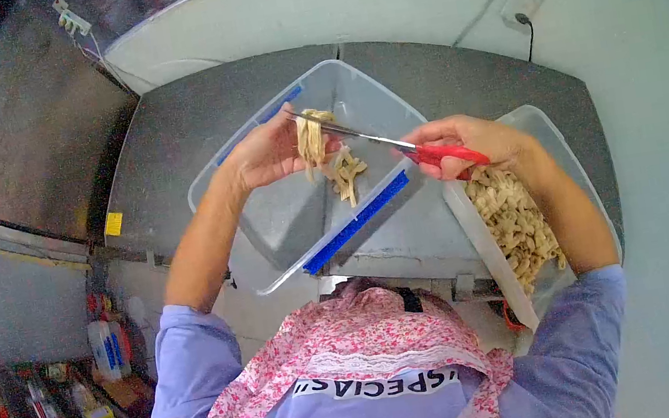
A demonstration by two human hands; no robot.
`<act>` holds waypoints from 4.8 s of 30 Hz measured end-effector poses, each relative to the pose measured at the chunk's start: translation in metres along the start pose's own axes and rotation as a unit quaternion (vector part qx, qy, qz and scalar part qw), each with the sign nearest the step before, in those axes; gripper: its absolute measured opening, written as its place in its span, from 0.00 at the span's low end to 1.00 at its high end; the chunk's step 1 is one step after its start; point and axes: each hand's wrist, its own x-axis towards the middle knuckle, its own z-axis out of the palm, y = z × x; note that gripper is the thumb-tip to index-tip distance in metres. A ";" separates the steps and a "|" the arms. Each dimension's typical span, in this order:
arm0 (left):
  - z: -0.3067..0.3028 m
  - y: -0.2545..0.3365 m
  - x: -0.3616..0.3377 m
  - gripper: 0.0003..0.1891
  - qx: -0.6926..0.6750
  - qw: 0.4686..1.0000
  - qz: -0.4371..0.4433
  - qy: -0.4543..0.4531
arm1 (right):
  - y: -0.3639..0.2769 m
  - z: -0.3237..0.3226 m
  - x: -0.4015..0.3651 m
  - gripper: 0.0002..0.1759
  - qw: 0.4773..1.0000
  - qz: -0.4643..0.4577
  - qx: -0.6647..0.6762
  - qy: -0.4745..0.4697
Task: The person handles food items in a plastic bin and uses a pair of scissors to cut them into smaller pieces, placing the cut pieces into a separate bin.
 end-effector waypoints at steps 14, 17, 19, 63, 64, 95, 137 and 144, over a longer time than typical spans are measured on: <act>0.004 0.003 0.013 0.46 -0.087 0.972 0.168 -0.138 | -0.045 0.000 0.018 0.52 0.992 -0.103 -0.048 -0.047; 0.005 0.002 0.011 0.46 -0.070 0.969 0.187 -0.146 | -0.038 -0.008 0.022 0.49 0.993 -0.112 -0.022 -0.034; 0.005 0.003 0.011 0.45 -0.023 0.974 0.192 -0.120 | -0.034 -0.013 0.022 0.45 0.991 -0.119 -0.001 -0.057; 0.005 -0.041 0.047 0.32 0.462 0.884 0.040 0.051 | 0.079 -0.162 0.027 0.24 0.678 -0.029 -0.493 0.544; 0.010 -0.044 0.048 0.31 0.459 0.887 0.042 0.035 | 0.068 -0.155 0.044 0.22 0.700 0.050 -0.485 0.522; 0.156 -0.068 0.098 0.18 0.390 0.900 0.099 -0.170 | 0.189 -0.063 -0.087 0.19 0.646 0.112 -0.590 0.472; 0.218 -0.142 0.137 0.17 0.175 0.962 0.166 -0.131 | 0.128 0.006 -0.124 0.23 0.812 -0.235 -0.042 0.532; 0.222 -0.140 0.135 0.14 0.251 0.941 0.183 -0.132 | 0.124 0.014 -0.120 0.23 0.765 -0.239 -0.059 0.595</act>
